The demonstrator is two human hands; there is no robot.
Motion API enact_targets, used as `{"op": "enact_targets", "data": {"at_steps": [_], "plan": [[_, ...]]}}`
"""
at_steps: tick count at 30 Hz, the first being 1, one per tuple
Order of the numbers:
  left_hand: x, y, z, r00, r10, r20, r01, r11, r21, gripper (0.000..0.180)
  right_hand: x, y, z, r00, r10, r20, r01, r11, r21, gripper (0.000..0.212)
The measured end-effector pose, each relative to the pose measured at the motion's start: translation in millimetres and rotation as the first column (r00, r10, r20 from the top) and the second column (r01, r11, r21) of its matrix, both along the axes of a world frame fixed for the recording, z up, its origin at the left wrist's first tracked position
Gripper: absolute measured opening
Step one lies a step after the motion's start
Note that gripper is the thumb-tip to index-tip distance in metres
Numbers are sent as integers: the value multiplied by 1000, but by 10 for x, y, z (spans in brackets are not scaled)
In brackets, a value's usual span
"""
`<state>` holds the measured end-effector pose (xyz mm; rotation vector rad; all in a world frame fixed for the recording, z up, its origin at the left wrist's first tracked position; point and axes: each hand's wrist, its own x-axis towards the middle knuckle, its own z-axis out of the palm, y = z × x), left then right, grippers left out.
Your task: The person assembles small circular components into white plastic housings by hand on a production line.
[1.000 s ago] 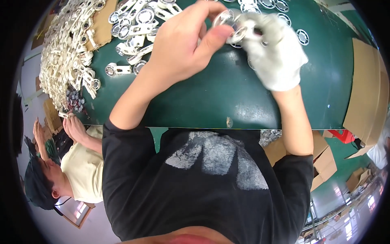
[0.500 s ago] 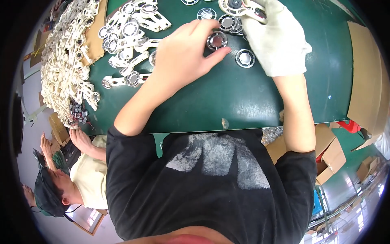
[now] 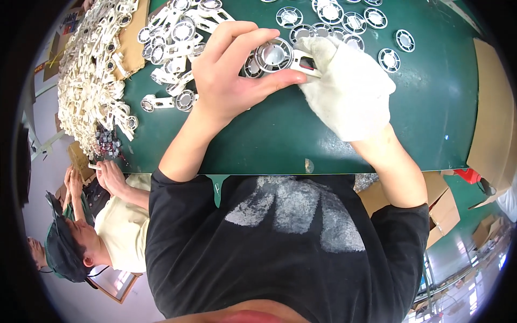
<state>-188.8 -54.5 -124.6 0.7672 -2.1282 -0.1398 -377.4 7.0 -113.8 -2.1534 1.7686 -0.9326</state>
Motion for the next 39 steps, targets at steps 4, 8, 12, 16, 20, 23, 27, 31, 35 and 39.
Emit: {"op": "enact_targets", "data": {"at_steps": [4, 8, 12, 16, 20, 23, 27, 31, 35, 39], "plan": [[15, 19, -62, 996, -49, -79, 52, 997, 49, 61, 26, 13, 19, 1000, 0, -13, 0, 1000, -24, 37], [40, 5, -51, 985, -130, -110, 135, 990, 42, 59, 17, 11, -8, 1000, 20, -10, -21, 996, -82, 38], [44, -66, -92, 963, -218, -156, 216, 976, -27, 59, 24, 15, 7, 998, 40, 46, -38, 998, -53, 41], [26, -35, -67, 973, -189, -135, 189, 982, -11, 59, 15, -3, 46, 999, 31, 36, -31, 999, -18, 42], [30, -2, -17, 983, -146, -110, 153, 986, 65, 57, -24, 15, 86, 994, 33, 108, -38, 998, 40, 40], [70, 13, 81, 987, -138, -83, 146, 984, 102, 54, -124, -75, 306, 910, 116, 398, -302, 844, 444, 35], [82, 28, 221, 970, -233, -62, 239, 966, 102, 52, -338, -157, 418, 563, -34, 826, -711, 489, 505, 37], [45, 89, 379, 924, -383, 12, 381, 922, 61, 53, -265, -148, 436, 730, 20, 683, -645, 351, 679, 42], [68, -4, 246, 882, -458, -112, 471, 856, 212, 71, -105, -106, 375, 813, 113, 572, -503, 630, 591, 40], [-1, 121, 140, 841, -310, -443, 530, 636, 561, 55, -25, 12, 168, 908, 223, 355, -355, 859, 369, 33]]}}
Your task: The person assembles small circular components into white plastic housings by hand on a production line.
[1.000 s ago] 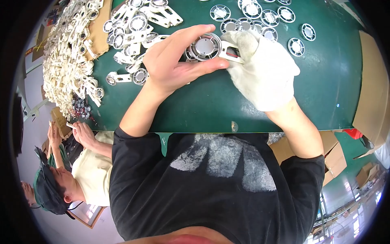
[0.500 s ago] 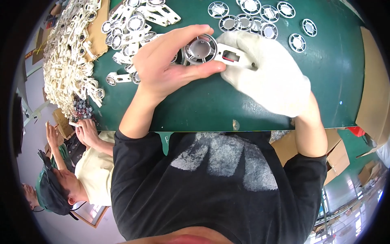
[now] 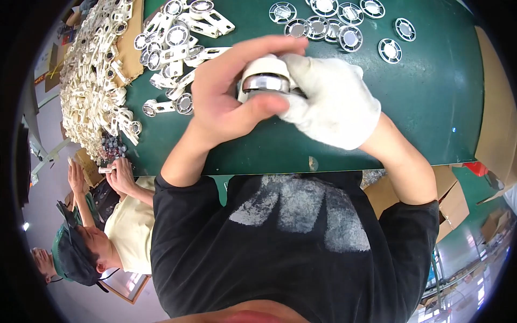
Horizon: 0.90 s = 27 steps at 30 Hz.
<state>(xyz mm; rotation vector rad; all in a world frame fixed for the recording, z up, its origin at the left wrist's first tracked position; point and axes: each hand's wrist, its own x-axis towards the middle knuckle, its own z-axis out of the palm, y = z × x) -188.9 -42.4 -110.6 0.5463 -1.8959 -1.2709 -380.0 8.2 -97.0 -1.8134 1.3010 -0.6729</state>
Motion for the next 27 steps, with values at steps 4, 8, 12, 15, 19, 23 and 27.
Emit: {"op": "enact_targets", "data": {"at_steps": [4, 8, 12, 15, 19, 23, 27], "plan": [[-36, 10, 21, 997, -72, -22, 72, 997, 4, 42, 1, 49, -123, 999, -28, -26, 19, 951, -310, 25], [-1, 16, 38, 994, -84, -69, 81, 996, -44, 35, 46, 59, -187, 995, -41, -91, -7, 879, -476, 27], [64, -57, 98, 999, -29, 31, 29, 999, 26, 32, 20, 14, -162, 991, -16, -134, -40, 915, -401, 29], [288, -57, 234, 962, 172, 213, -179, 984, 12, 24, 241, -36, 128, 995, -85, -59, 89, 993, 71, 46], [670, -315, 363, 817, 433, 380, -451, 891, -48, 28, 153, -56, -76, 978, -121, -172, 70, 958, -279, 48], [816, -262, 177, 705, 629, 329, -597, 776, -205, 25, 202, -46, -88, 985, -109, -133, 70, 961, -269, 44], [1102, -521, 107, 599, 785, 160, -336, 427, -839, 11, 206, -32, -132, 982, -130, -136, 99, 972, -211, 40]]}}
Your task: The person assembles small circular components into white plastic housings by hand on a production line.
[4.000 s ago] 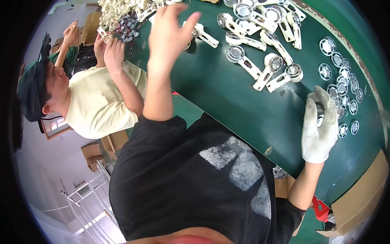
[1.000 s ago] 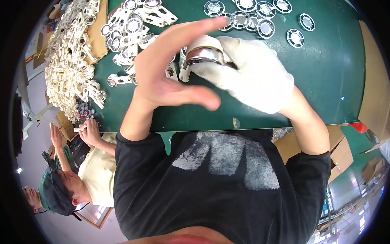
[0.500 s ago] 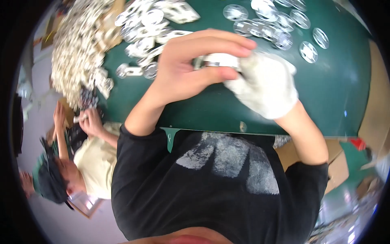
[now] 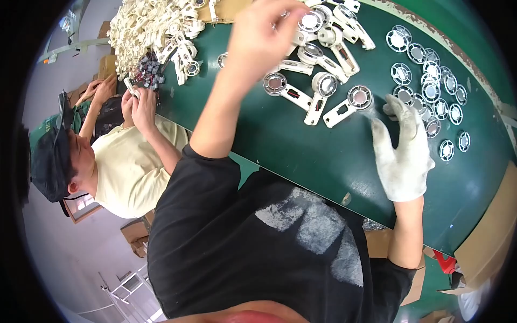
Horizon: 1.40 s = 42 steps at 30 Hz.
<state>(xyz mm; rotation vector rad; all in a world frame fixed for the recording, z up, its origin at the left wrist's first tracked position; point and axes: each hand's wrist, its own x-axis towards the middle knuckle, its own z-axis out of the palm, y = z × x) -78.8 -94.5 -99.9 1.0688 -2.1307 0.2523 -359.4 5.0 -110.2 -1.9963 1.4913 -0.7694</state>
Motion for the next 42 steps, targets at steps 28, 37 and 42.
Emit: {"op": "enact_targets", "data": {"at_steps": [28, 37, 42], "plan": [[535, -747, 218, 987, 4, 159, -98, 803, 588, 32, -114, -68, -89, 996, 76, 35, -70, 985, -159, 37], [-1031, 76, 327, 854, -511, 101, 455, 827, 330, 52, -218, -136, -43, 999, -51, 17, 53, 950, -307, 54], [-1152, -252, -33, 879, -421, 222, 328, 874, 358, 54, -255, -239, 104, 900, -437, 4, 433, 892, 132, 46]]}}
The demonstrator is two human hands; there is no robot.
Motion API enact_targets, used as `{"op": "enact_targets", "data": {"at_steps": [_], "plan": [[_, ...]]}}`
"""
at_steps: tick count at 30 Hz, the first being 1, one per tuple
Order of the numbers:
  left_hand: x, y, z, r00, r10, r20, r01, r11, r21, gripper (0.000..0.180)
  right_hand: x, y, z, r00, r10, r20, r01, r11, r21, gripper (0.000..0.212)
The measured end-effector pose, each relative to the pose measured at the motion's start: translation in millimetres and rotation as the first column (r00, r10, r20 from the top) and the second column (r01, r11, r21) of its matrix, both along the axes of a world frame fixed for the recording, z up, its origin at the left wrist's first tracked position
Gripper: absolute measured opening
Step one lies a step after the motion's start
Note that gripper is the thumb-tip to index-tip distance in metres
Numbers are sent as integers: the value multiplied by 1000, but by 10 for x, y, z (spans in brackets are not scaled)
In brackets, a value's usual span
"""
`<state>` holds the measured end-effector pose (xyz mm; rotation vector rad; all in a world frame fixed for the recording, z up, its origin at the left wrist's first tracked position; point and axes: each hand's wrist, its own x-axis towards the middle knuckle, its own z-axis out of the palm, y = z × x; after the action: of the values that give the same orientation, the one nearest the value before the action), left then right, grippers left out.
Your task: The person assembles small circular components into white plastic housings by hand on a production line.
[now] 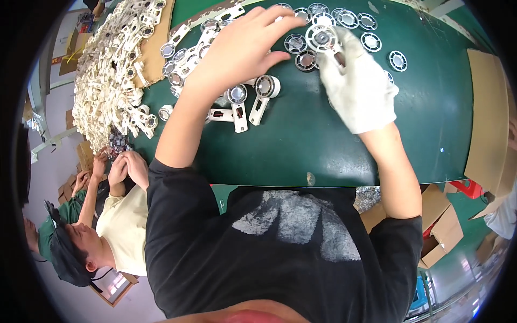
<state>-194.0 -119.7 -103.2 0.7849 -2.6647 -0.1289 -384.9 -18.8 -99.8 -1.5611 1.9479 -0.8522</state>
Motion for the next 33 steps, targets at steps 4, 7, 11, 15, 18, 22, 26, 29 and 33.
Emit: {"op": "enact_targets", "data": {"at_steps": [4, 7, 11, 15, 18, 22, 26, 29, 33], "plan": [[-18, -128, -200, 986, -94, 137, 81, 992, 99, 51, -155, -77, -83, 989, -50, 140, 63, 993, -95, 49], [-72, -153, -196, 981, -132, 142, 121, 989, 80, 47, -159, -63, -81, 983, -47, 180, 66, 993, -102, 48], [-86, -89, -147, 990, -30, 135, 8, 987, 161, 37, -139, -27, -56, 997, -23, 72, 31, 993, -117, 45], [31, -112, -28, 993, 44, -107, -21, 978, 208, 21, -114, -9, 27, 1000, 23, -3, -23, 988, -151, 40], [-4, 118, 267, 883, 146, -446, 24, 935, 354, 13, -116, 36, 36, 999, 29, -20, -31, 992, -123, 37], [7, 411, 123, 837, -74, -542, 198, 964, 175, 28, 6, 114, 165, 983, 155, -99, -160, 986, -48, 33], [-21, 636, -6, 893, -34, -448, 238, 882, 407, 31, 38, 195, -6, 965, 238, -110, -250, 961, -119, 39], [14, 672, 16, 883, -33, -468, 247, 880, 405, 34, 61, 193, -21, 965, 247, -87, -258, 955, -147, 39], [76, 629, -66, 870, -1, -492, 195, 919, 342, 33, 47, 192, -46, 953, 284, -110, -302, 928, -218, 38]]}}
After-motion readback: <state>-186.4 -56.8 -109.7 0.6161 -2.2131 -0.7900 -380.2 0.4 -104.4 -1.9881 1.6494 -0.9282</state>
